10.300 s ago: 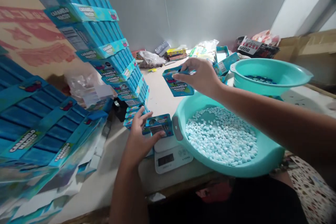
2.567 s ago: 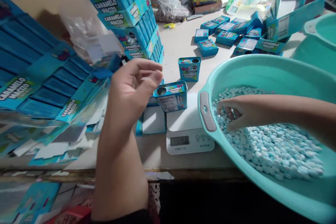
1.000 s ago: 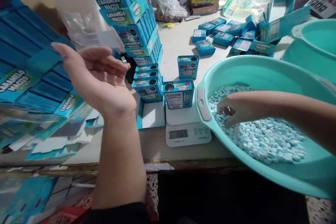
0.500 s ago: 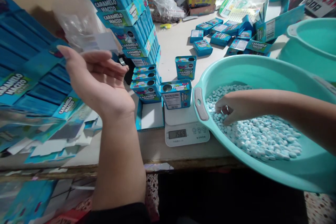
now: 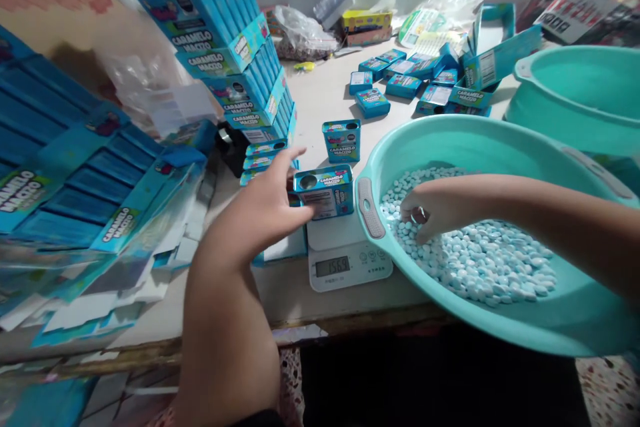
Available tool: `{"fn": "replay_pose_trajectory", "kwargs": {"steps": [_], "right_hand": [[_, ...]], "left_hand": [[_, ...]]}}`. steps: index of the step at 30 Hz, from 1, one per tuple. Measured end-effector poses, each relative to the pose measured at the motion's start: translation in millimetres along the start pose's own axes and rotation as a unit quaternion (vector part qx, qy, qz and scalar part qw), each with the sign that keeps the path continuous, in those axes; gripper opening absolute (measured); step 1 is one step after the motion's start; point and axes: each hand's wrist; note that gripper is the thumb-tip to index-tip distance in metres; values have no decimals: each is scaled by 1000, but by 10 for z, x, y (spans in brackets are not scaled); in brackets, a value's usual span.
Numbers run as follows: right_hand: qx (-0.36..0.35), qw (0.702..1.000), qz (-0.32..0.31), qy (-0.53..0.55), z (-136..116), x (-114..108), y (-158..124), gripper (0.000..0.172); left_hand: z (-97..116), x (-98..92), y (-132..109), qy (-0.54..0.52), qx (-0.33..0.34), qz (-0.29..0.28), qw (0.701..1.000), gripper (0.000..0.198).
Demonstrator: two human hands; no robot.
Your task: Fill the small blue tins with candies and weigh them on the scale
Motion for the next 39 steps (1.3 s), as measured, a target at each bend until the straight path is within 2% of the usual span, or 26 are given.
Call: {"fn": "replay_pose_trajectory", "kwargs": {"steps": [2,3,5,7,8,9,11,13,16,19,21,23,26,28,30,32,34,36,39], "right_hand": [[-4,1000,-2,2,-8,-13,-6,31],[-5,1000,-2,2,-14,-21,-10,33],[-6,1000,-3,1,-28,-34,-20,37],[-6,1000,-2,-2,-46,-44,-29,39],[-5,1000,-3,-1,-57,-49,-31,39],[-4,1000,-6,-1,-67,-53,-31,39],[-4,1000,-17,-3,-86,-61,-27,39],[1,1000,-26,-9,-97,-66,-20,38],[-2,1000,-23,-16,-92,-62,-16,37],[-7,1000,-19,-16,-78,-57,-31,38],[-4,1000,-17,-11,-73,-57,-48,40],[-5,1000,-17,-2,-72,-58,-63,42],[-8,1000,-14,7,-63,-51,-69,43],[-10,1000,-11,4,-54,-43,-63,42],[-12,1000,-5,-4,-48,-36,-56,40],[-13,1000,-1,-8,-47,-31,-53,39],[-19,1000,1,-9,-47,-27,-53,38],[-31,999,-1,-12,-44,-20,-53,34],[-37,999,1,-15,-29,-8,-45,30]], "left_hand": [[-19,55,17,3,-7,-7,1000,78],[-18,85,30,2,-6,9,1000,71],[20,152,51,19,33,101,994,55],[105,228,53,63,144,234,960,45],[161,267,47,93,213,271,934,43],[220,306,37,126,279,273,912,44],[325,377,13,183,378,217,881,45],[386,427,-2,225,420,163,864,45],[379,443,11,241,432,186,849,43],[321,404,37,227,422,200,855,45],[295,373,40,196,383,196,881,49],[279,349,35,140,307,193,921,47],[229,317,37,8,148,167,975,45],[162,276,53,-79,40,111,990,50],[81,212,69,-123,-36,30,991,53],[21,135,74,-111,-62,-47,991,56],[3,71,69,-77,-62,-80,992,65],[28,40,60,-76,-47,-69,994,72],[100,54,57,-158,-4,17,987,67]]}}
Point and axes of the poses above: each hand's wrist, its own y-axis towards the middle knuckle, its own x-axis out of the palm, z = x × y, and after that the axes turned 2 degrees about -x, right-handed
